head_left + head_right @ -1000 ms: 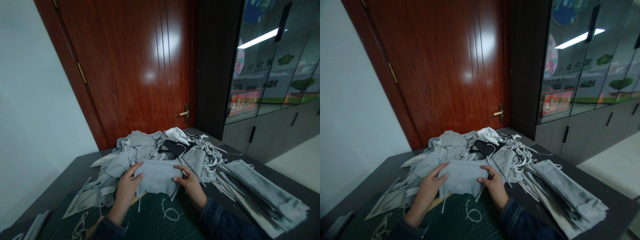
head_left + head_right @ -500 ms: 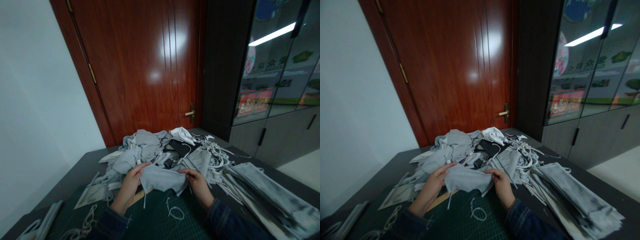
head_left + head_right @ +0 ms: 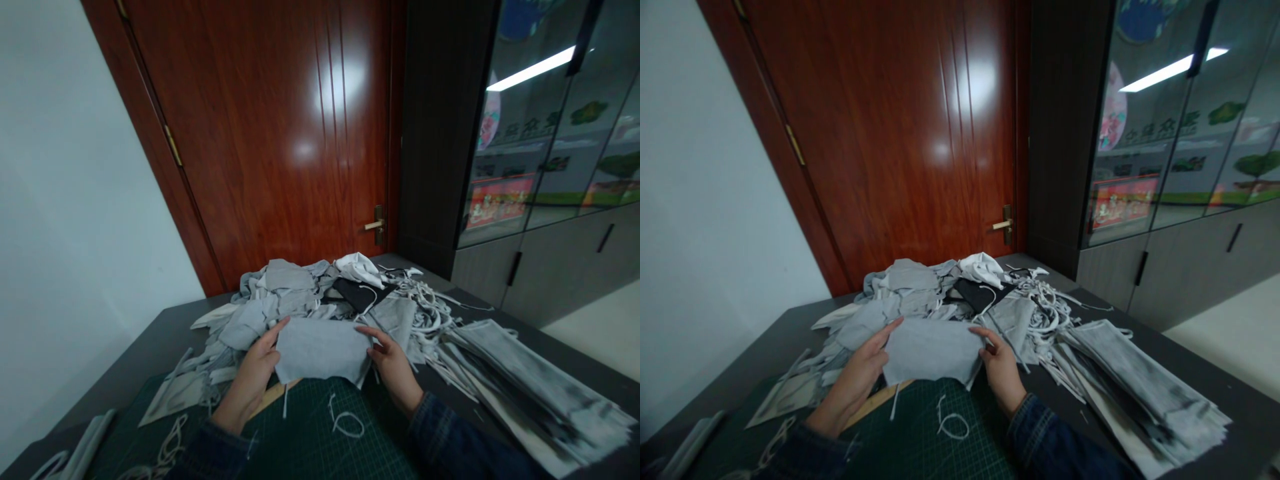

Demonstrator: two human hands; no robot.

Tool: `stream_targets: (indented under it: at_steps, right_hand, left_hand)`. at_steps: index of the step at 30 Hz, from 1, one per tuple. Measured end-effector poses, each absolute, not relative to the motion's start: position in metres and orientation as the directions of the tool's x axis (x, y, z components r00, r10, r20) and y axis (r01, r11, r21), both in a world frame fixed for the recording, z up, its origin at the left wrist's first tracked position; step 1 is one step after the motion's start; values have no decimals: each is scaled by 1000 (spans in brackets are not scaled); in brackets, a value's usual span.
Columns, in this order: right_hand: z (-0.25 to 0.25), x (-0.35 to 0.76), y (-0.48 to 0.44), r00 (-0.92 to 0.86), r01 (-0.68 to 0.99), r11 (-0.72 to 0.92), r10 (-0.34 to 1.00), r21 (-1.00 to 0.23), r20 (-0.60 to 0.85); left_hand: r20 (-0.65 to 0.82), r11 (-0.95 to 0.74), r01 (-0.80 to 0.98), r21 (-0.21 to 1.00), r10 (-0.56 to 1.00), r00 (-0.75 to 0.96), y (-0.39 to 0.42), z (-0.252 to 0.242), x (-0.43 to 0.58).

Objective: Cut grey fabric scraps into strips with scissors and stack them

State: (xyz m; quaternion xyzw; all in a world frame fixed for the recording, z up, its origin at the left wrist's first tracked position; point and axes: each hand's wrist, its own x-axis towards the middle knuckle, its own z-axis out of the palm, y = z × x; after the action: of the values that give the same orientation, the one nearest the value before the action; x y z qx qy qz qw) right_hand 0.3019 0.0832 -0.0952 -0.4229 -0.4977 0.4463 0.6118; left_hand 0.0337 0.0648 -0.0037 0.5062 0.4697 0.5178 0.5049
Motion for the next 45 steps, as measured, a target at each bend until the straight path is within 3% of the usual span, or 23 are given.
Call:
stream_targets:
  at_steps: [6, 12, 15, 21, 27, 30, 37, 42, 45]
  right_hand:
    - [-100, 300, 86, 142, -156, 172, 978, -973, 150]
    - [-89, 295, 80, 23, -372, 136, 990, -918, 137]
    - [-87, 294, 79, 24, -403, 158, 986, -902, 162]
    - [-89, 296, 80, 44, -267, 148, 989, -952, 141]
    - [-84, 297, 76, 60, -151, 201, 979, -968, 194]
    - [-86, 296, 77, 25, -71, 156, 988, -985, 154]
    - [-81, 294, 74, -21, -334, 152, 985, -930, 169]
    - [-68, 302, 67, -175, -219, 185, 958, -958, 225]
    - [-66, 305, 62, -261, -161, 158, 945, -974, 196]
  left_hand:
    - [-20, 23, -68, 997, 999, 40, 60, 6, 38]
    - [-94, 100, -142, 985, 994, 49, 60, 13, 36]
    - [-79, 83, -67, 994, 995, 57, 61, 11, 32]
    - [-171, 166, 73, 984, 982, 75, 62, 4, 29]
    - [-100, 95, 44, 994, 986, 135, 60, 8, 28]
    - [-91, 89, 17, 996, 980, 175, 60, 11, 29]
    - [-54, 31, 180, 983, 990, 127, 55, 18, 32]
    - [-38, 5, 238, 971, 990, 135, 49, 18, 25]
    - [-143, 88, 280, 956, 973, 182, 40, 18, 19]
